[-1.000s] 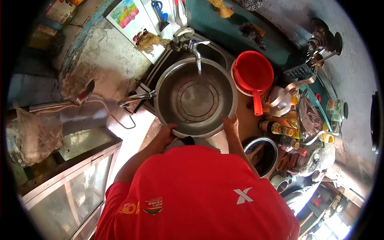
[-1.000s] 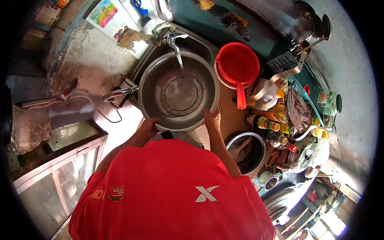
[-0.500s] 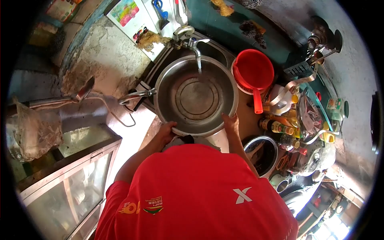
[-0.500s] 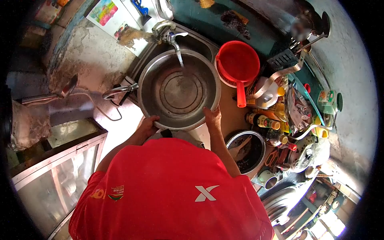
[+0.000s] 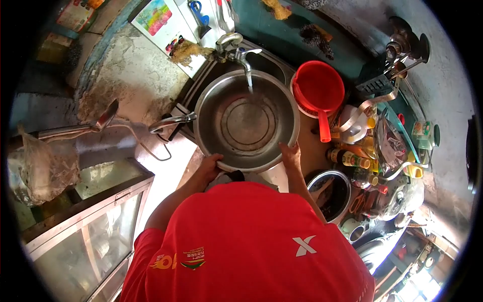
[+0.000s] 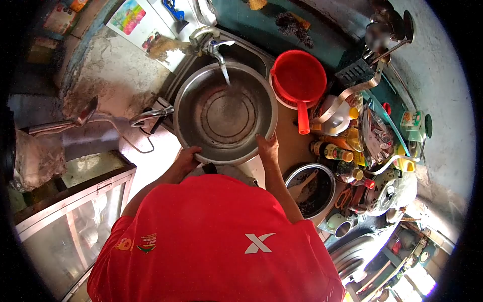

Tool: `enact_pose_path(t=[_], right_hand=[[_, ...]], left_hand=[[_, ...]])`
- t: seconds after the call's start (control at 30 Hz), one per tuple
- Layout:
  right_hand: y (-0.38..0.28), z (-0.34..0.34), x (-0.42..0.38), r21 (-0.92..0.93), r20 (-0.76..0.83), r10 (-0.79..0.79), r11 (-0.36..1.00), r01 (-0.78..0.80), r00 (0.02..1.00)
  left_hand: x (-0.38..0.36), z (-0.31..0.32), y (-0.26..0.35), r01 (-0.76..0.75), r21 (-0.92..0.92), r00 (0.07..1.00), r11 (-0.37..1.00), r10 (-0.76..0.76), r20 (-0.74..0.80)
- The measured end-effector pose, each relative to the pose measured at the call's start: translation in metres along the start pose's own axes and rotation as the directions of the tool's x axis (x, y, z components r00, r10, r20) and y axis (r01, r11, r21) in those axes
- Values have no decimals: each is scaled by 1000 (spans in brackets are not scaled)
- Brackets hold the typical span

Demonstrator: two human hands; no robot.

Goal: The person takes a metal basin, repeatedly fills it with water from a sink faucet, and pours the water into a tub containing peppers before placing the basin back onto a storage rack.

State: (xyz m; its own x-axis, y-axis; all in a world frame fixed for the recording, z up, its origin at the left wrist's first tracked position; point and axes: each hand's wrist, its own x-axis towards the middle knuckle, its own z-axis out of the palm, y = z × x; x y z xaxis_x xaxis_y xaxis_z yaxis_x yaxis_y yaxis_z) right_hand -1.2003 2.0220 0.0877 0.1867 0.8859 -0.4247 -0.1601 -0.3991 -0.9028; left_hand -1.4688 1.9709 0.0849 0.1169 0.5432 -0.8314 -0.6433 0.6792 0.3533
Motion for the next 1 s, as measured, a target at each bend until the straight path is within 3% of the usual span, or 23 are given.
enact_pose_path(t=[0.17,0.23,0.5,0.77,1.0], right_hand=[[5,-2,0,-1,3,-36,999,36,999],[-3,-1,-2,-30,2,-18,999,18,1000],[2,-2,0,-75,-16,-45,996,44,999],[4,-2,1,30,14,-78,997,77,997],[18,-8,7,-25,-4,-61,998,61,998]], left_hand=[[-8,8,3,-17,52,999,999,18,-32],[-14,18,7,2,31,992,1000,2,-128],[-11,14,2,-38,48,995,998,42,-87],[-9,12,0,-63,43,995,997,66,-75],[-12,15,1,-66,72,992,995,73,-100]])
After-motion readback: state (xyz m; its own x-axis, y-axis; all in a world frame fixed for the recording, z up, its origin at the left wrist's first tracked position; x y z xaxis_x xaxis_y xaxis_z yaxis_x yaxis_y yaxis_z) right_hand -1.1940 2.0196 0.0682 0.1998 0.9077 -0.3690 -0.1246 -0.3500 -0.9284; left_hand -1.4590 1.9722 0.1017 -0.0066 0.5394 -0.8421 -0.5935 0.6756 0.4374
